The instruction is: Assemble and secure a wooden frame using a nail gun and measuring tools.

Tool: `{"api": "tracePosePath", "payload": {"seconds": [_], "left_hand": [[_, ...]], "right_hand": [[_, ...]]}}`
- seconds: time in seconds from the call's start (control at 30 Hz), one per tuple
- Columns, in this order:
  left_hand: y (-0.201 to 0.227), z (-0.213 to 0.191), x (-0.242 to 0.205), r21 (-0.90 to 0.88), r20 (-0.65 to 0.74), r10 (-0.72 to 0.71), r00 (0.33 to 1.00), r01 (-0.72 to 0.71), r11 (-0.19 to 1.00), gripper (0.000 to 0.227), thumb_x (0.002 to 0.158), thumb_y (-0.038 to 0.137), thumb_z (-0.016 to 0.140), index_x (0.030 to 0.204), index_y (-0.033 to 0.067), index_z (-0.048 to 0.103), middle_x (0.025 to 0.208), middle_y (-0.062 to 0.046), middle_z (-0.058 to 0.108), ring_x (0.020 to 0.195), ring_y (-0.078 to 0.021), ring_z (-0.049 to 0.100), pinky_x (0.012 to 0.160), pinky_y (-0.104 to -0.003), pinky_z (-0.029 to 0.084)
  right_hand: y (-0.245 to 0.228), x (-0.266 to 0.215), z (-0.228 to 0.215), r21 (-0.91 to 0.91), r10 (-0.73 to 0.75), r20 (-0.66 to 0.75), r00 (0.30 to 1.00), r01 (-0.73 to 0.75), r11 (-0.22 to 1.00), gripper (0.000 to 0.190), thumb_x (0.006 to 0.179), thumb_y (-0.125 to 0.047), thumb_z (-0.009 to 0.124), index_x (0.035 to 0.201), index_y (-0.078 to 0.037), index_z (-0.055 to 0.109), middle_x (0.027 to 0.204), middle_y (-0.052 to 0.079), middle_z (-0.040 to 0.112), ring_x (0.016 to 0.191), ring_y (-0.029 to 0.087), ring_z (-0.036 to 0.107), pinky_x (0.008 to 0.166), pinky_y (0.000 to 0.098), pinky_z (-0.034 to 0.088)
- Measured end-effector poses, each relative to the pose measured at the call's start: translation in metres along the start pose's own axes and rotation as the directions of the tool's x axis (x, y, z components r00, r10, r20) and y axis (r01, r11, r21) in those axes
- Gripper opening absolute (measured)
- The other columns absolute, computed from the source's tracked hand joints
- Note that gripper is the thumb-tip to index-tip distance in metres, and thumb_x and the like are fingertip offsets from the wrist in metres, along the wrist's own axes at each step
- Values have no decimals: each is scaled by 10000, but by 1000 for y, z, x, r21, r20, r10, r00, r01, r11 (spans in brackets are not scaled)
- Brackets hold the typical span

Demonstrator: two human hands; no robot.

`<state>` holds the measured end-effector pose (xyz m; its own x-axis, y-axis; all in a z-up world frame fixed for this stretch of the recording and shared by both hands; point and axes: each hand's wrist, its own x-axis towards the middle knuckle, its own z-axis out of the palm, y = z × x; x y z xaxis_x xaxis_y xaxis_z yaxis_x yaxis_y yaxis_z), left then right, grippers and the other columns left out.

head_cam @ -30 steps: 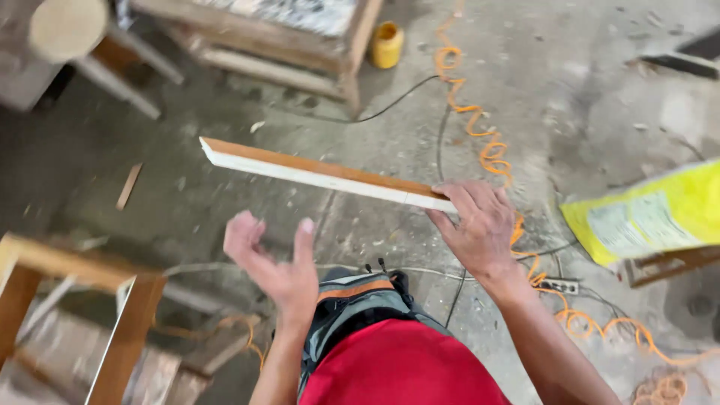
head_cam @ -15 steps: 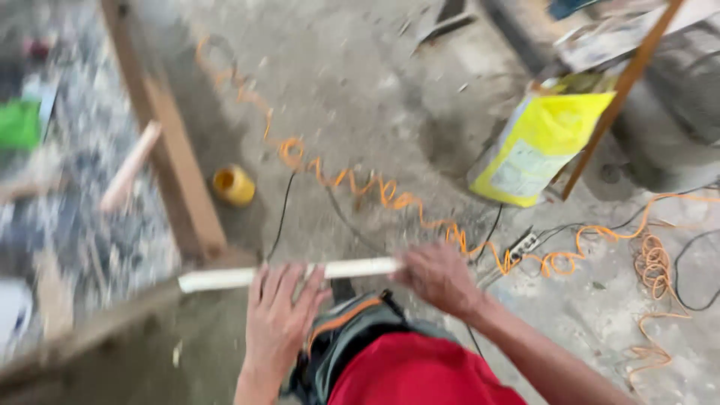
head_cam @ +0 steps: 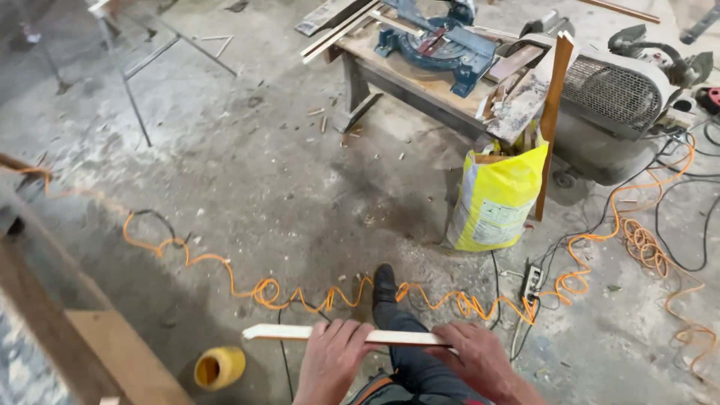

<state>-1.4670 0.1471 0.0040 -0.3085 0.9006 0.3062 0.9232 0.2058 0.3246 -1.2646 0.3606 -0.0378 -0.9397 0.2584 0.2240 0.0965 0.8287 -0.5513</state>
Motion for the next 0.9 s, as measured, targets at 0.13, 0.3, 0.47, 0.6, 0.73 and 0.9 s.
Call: {"api": "tracePosePath", "payload": {"seconds": [0.13,0.3,0.47,0.6,0.73,0.9], "left_hand": [[-71,26,104,-18,8,48,999,-48,999,291,876,323,713,1071,110,672,924,-30,640,889,-244,609,775,-423,414],[-163,23,228,-18,-25,89,996,-90,996,329,847,316,721,1086,95,673,981,-36,673,922,-241,620,813,-428,424],[-233,-10,332,10,-85,44,995,-43,999,336,867,299,706,1134,97,685,1002,-13,692,942,-211,628,824,-408,426],[-304,7,388,-1,-83,86,993,-86,996,314,870,276,712,1138,114,693,1008,-14,690,950,-203,631,835,-414,419],[-378,41,452,-38,22,152,988,-151,988,301,884,218,727,1167,118,698,1035,-22,697,991,-227,629,871,-414,426],[-478,90,564,-166,67,300,952,-286,944,332,880,185,731,1201,107,698,1081,-33,707,1017,-239,633,914,-421,426]], "right_hand": [[57,95,7,-54,144,-70,987,-148,987,297,781,-357,802,951,-133,709,834,38,716,752,290,686,653,428,515],[120,246,-14,-113,64,-156,986,-82,990,293,784,-341,793,961,-127,702,826,31,698,741,271,669,667,417,496],[144,375,-37,-118,-14,-134,991,-2,993,290,819,-348,780,964,-110,698,825,31,688,763,244,661,666,407,466],[177,452,-25,-118,27,-120,992,-41,992,272,830,-350,784,941,-116,698,796,33,671,769,245,656,680,412,469],[222,510,5,-100,113,-141,983,-128,987,249,820,-298,774,966,-110,700,860,37,689,835,249,658,761,417,466],[270,593,37,-146,279,-286,917,-330,933,259,801,-277,771,989,-118,693,941,53,692,926,272,646,839,431,461]]}}
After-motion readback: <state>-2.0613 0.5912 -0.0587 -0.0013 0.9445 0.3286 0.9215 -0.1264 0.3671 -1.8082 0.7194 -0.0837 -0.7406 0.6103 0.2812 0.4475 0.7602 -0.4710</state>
